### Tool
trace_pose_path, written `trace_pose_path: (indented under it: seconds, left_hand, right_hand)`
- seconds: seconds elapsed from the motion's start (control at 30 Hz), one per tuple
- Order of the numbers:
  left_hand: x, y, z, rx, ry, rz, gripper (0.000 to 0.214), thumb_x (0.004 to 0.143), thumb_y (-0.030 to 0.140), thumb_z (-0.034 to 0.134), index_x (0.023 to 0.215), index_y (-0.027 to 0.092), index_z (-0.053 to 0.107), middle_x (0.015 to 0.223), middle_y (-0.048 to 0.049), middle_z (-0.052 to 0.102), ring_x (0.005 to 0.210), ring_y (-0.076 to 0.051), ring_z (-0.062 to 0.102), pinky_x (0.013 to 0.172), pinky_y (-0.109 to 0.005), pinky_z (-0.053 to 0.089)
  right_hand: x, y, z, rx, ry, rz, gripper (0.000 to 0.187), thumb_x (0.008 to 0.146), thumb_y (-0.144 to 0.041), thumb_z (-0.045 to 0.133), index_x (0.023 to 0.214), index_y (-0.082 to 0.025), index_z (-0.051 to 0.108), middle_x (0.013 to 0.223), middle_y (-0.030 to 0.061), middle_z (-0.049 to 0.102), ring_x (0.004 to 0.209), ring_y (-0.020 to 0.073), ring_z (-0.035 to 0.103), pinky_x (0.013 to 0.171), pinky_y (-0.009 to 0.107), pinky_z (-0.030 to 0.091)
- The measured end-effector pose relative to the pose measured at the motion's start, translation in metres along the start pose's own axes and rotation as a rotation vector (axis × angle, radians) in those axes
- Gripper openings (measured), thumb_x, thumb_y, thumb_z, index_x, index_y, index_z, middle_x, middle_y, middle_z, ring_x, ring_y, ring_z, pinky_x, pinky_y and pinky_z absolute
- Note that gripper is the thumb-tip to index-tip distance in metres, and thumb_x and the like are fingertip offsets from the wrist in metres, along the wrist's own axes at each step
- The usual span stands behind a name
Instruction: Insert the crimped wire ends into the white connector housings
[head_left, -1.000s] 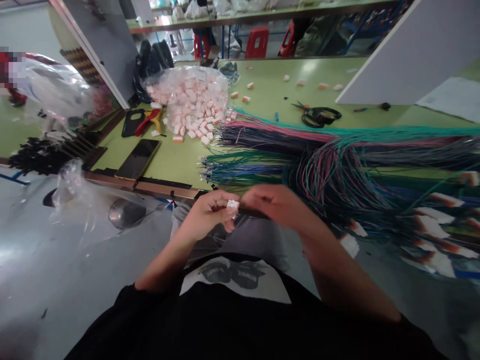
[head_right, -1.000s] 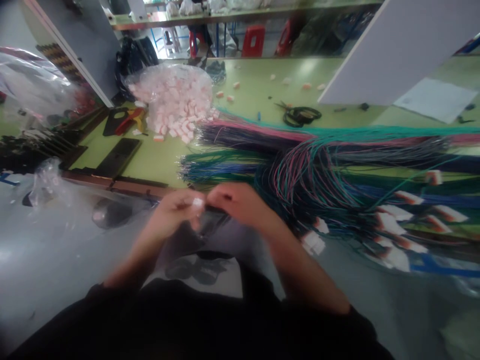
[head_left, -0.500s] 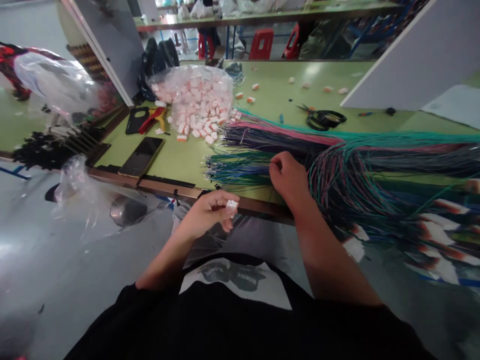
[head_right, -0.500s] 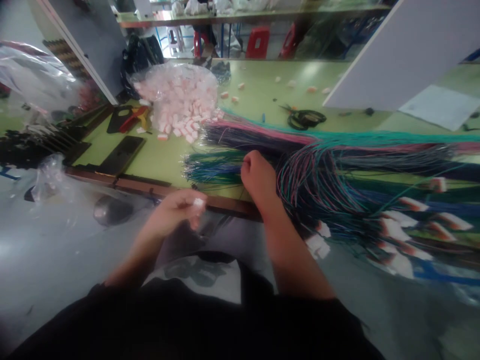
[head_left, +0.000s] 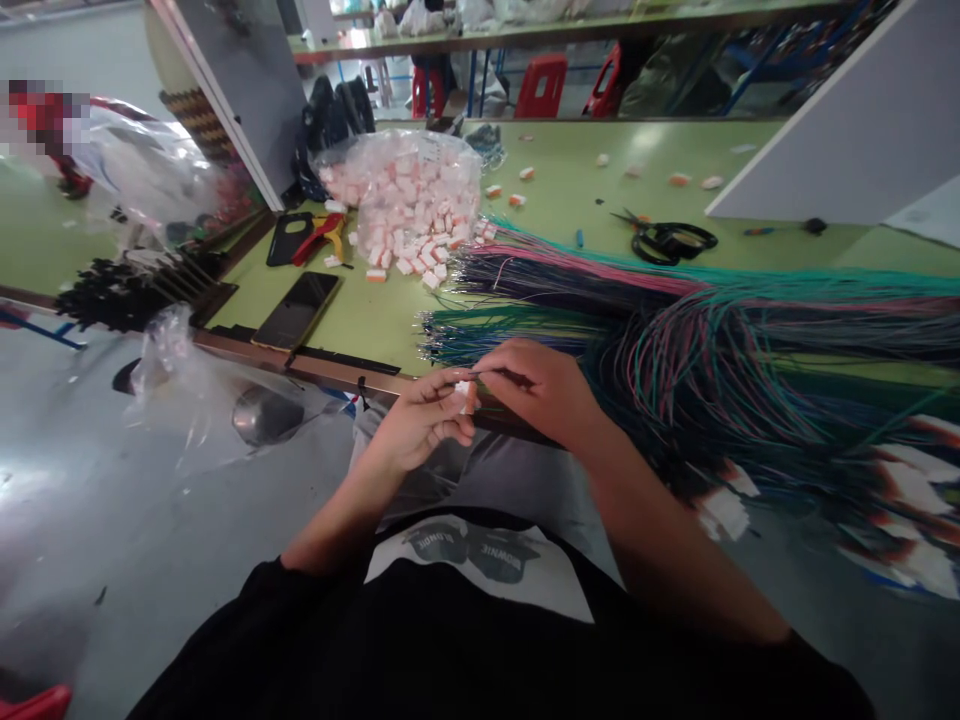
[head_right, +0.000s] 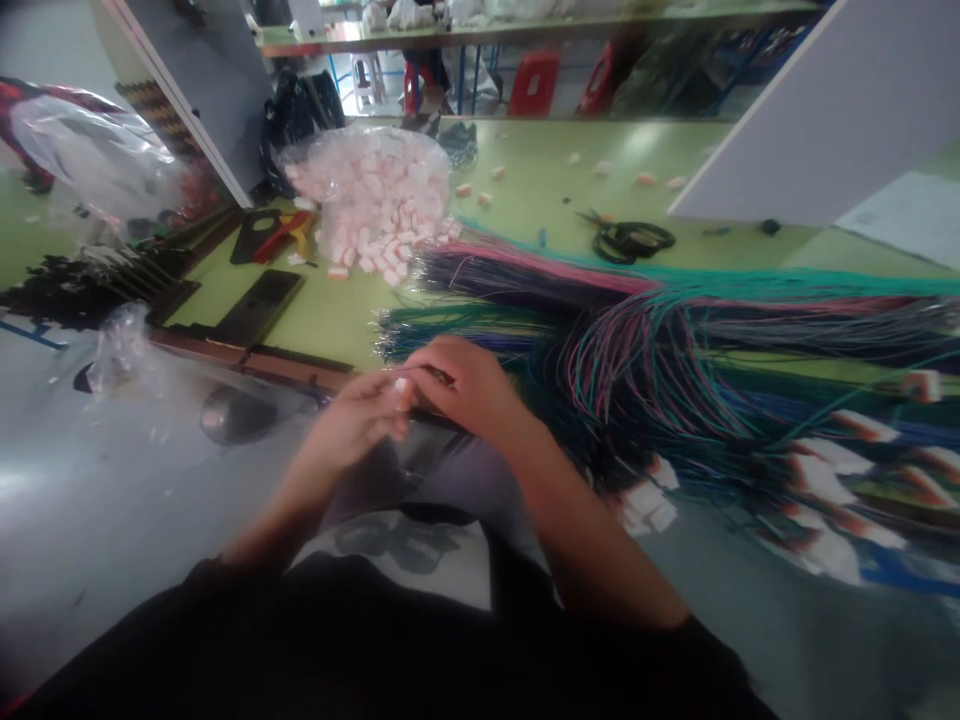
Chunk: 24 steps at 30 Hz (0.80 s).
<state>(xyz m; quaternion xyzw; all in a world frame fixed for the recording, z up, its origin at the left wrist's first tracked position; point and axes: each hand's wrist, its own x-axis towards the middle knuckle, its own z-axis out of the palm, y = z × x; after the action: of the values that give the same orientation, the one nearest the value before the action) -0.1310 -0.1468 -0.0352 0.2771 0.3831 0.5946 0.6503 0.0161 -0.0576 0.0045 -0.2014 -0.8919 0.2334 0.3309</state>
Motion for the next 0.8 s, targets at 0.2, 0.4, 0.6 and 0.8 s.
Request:
trace_pose_path:
  seconds: [0.2,0.4,0.6,0.8]
  left_hand:
    - [0.002,0.001,0.006,-0.059,-0.015,0.078,0.027,0.072,0.023,0.074,0.092,0.014,0.059,0.067,0.0021,0.062,0.053,-0.008,0.061,0.05,-0.018,0.052]
    - [0.005,0.003,0.007,-0.006,-0.021,0.118,0.027,0.072,0.026,0.075,0.089,0.014,0.058,0.063,0.003,0.06,0.052,-0.008,0.06,0.049,-0.018,0.051]
    - [0.004,0.005,0.01,-0.01,-0.022,0.118,0.03,0.069,0.027,0.077,0.088,0.014,0.058,0.063,0.0037,0.06,0.051,-0.008,0.06,0.048,-0.017,0.051]
    - [0.004,0.005,0.014,-0.006,0.002,0.135,0.033,0.066,0.029,0.079,0.086,0.013,0.058,0.061,0.004,0.061,0.048,-0.007,0.06,0.046,-0.016,0.051]
  right_hand:
    - [-0.013,-0.007,-0.012,-0.006,-0.023,0.147,0.013,0.08,-0.022,0.052,0.078,-0.02,0.065,0.073,0.0005,0.066,0.064,0.011,0.056,0.062,0.024,0.041]
    - [-0.019,-0.009,-0.013,-0.125,-0.038,0.17,0.011,0.078,-0.022,0.054,0.072,-0.021,0.063,0.068,-0.0004,0.064,0.063,0.0116,0.055,0.063,0.024,0.04]
    - [-0.02,-0.013,-0.008,-0.311,-0.019,0.091,0.017,0.077,-0.017,0.049,0.064,-0.021,0.058,0.062,-0.0007,0.061,0.064,0.0126,0.052,0.061,0.025,0.035]
    - [-0.024,-0.015,-0.004,-0.39,0.012,0.071,0.018,0.078,-0.018,0.047,0.062,-0.021,0.054,0.061,-0.0003,0.061,0.064,0.013,0.05,0.056,0.026,0.031]
